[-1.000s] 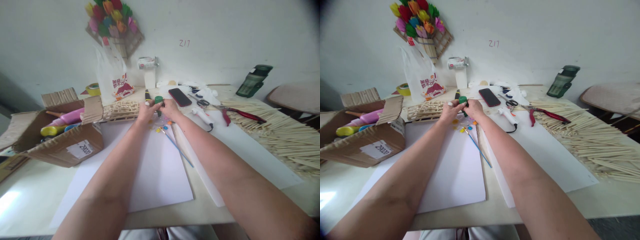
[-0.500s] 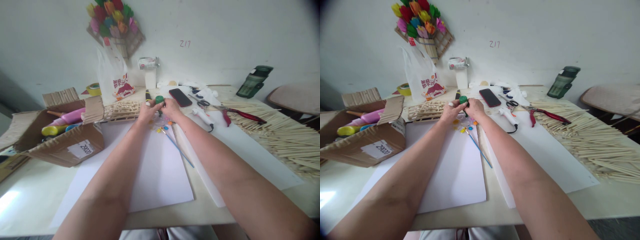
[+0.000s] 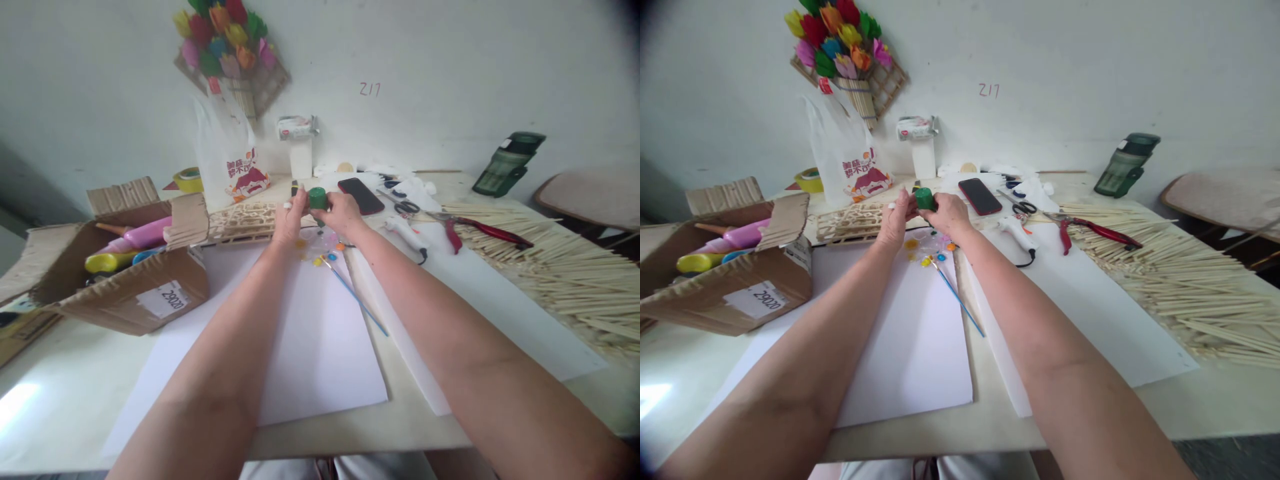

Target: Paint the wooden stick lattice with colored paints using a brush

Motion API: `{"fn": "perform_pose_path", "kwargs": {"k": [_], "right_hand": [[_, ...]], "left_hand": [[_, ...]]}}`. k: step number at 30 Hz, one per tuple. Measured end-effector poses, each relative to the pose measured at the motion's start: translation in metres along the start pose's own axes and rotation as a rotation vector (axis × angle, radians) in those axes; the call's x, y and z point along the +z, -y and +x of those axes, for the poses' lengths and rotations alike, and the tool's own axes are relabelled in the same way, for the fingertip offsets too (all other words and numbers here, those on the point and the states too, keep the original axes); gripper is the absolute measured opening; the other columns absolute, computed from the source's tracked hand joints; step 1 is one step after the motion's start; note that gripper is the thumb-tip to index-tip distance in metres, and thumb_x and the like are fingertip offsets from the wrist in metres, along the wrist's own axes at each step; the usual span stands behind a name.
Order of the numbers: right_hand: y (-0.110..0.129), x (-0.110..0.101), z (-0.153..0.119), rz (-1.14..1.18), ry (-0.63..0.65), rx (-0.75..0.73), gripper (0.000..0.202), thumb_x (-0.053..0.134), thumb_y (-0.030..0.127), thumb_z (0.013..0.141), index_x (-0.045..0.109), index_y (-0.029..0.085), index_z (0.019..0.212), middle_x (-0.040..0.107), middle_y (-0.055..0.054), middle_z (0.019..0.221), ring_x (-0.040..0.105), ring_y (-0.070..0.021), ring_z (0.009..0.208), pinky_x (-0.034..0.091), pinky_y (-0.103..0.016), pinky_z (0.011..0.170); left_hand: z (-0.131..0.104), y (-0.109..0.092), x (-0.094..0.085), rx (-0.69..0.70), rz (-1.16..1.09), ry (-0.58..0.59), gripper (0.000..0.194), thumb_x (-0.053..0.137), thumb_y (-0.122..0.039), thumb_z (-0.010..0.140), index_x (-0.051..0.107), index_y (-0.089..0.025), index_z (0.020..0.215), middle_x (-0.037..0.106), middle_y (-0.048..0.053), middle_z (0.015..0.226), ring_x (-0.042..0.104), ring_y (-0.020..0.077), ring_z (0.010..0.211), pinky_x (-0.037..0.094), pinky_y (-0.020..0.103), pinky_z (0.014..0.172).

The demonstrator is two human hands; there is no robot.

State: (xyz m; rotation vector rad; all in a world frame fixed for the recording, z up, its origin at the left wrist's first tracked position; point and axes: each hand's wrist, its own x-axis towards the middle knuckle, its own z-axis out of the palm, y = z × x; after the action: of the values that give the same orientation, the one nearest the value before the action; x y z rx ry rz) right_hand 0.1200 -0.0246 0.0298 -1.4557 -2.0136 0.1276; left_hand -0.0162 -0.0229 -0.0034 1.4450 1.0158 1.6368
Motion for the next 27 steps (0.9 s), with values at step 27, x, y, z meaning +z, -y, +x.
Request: {"fn": "perform_pose_path", "kwargs": {"k": [27], "right_hand": [[-0.010, 0.007, 0.004, 0.172, 0.056, 0.092, 0.027, 0.070, 0.038, 0.071, 0.072, 0.014, 0.084, 0.072, -0.006, 0.081, 0.065, -0.0181, 0.079, 0.043, -0.025, 0.066]], "left_hand": [[0.000, -0.003, -0.006, -0.084, -0.014, -0.112, 0.071, 0.045, -0.072, 0.079, 0.070, -0.010, 0.103, 0.073, 0.019, 0.097, 0.069, 0.0281, 0.097, 0.054, 0.040, 0.087]]}}
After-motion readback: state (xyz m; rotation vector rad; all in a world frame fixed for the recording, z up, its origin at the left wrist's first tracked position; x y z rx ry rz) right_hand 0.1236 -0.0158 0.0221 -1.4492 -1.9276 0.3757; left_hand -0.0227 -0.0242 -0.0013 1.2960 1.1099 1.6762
